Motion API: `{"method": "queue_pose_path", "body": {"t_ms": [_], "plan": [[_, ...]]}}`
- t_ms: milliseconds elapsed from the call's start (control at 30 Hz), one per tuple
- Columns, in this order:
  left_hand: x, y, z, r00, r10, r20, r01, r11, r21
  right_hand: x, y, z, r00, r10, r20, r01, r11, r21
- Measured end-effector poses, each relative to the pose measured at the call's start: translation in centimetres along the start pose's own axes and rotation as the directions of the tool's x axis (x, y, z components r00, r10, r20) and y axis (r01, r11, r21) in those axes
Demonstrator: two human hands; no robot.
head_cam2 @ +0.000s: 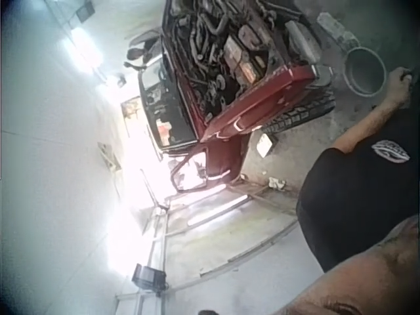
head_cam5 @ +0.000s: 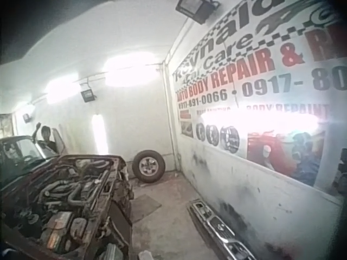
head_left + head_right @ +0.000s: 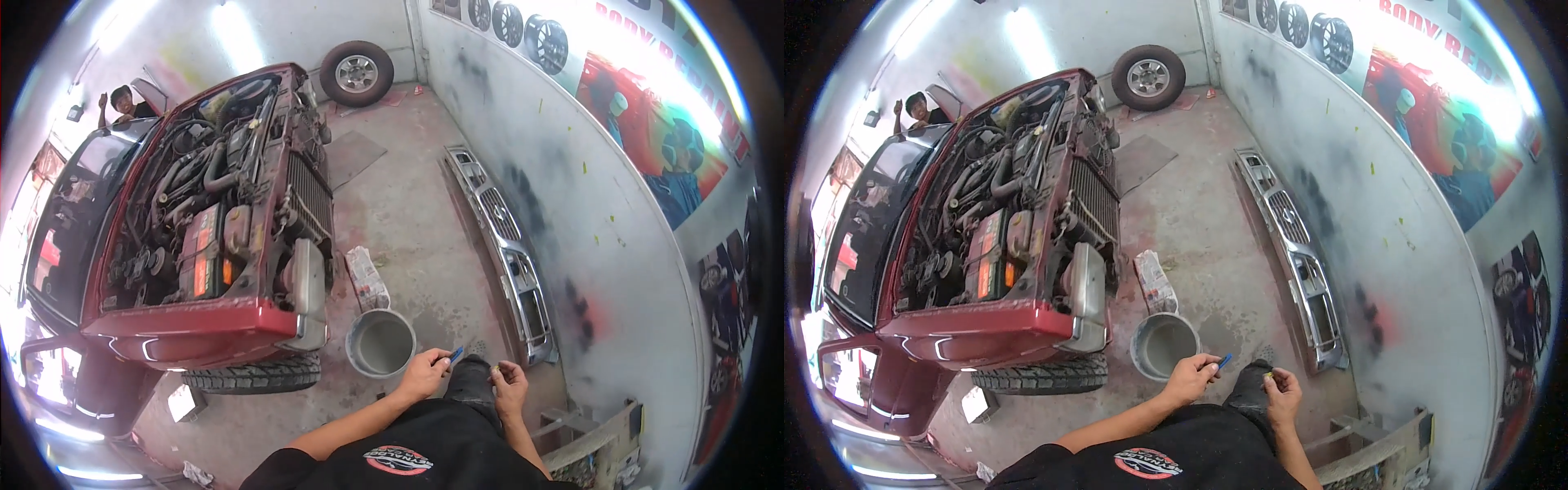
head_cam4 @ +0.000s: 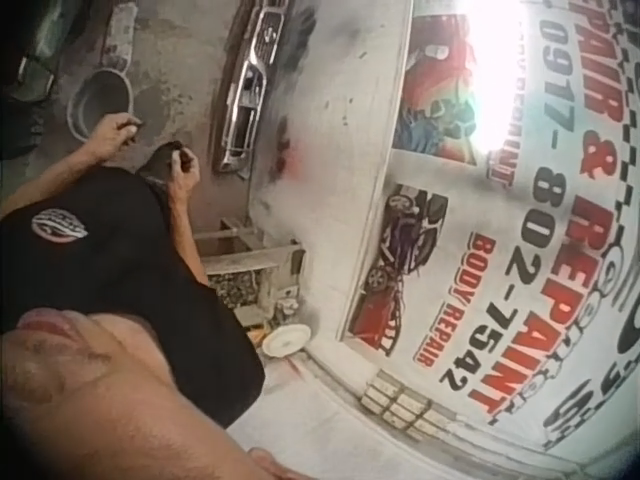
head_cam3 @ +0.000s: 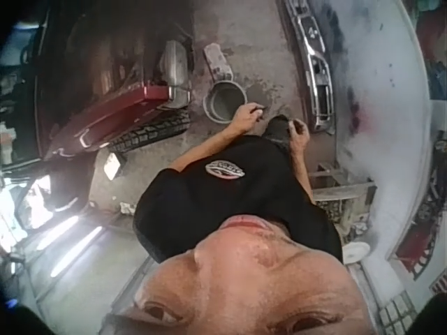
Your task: The recorder inspects a car engine and then uses a utility knife to modify or clean small plastic clips from a parts bin.
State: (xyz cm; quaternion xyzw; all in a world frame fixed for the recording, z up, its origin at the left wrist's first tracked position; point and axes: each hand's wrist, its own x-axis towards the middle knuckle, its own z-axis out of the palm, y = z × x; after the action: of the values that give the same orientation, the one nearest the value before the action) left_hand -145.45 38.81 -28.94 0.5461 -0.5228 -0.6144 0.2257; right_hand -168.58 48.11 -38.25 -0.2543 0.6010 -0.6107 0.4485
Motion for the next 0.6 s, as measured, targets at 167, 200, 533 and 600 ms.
{"method": "queue_pose_path", "body": {"t_ms": [167, 200, 533, 600], "plan": [[9.6, 5.1, 3.4, 0.998, -0.042, -0.040, 0.035, 0.989, -0.144, 12.8, -1.5, -1.6, 0.987, 0.055, 0.154, -0.045, 0.997, -0.066], [10.8, 6.0, 4.2, 0.998, -0.039, -0.052, 0.032, 0.989, -0.142, 15.3, -2.5, -1.9, 0.984, 0.056, 0.172, -0.046, 0.997, -0.061], [21.1, 16.2, 5.8, 0.950, -0.135, -0.280, 0.012, 0.915, -0.403, 34.0, -12.1, 1.1, 0.927, 0.144, 0.345, -0.037, 0.954, -0.297], [22.7, 16.9, 5.1, 0.948, -0.182, -0.263, 0.050, 0.897, -0.440, 35.8, -11.7, 2.3, 0.916, 0.215, 0.339, -0.129, 0.957, -0.258]]}}
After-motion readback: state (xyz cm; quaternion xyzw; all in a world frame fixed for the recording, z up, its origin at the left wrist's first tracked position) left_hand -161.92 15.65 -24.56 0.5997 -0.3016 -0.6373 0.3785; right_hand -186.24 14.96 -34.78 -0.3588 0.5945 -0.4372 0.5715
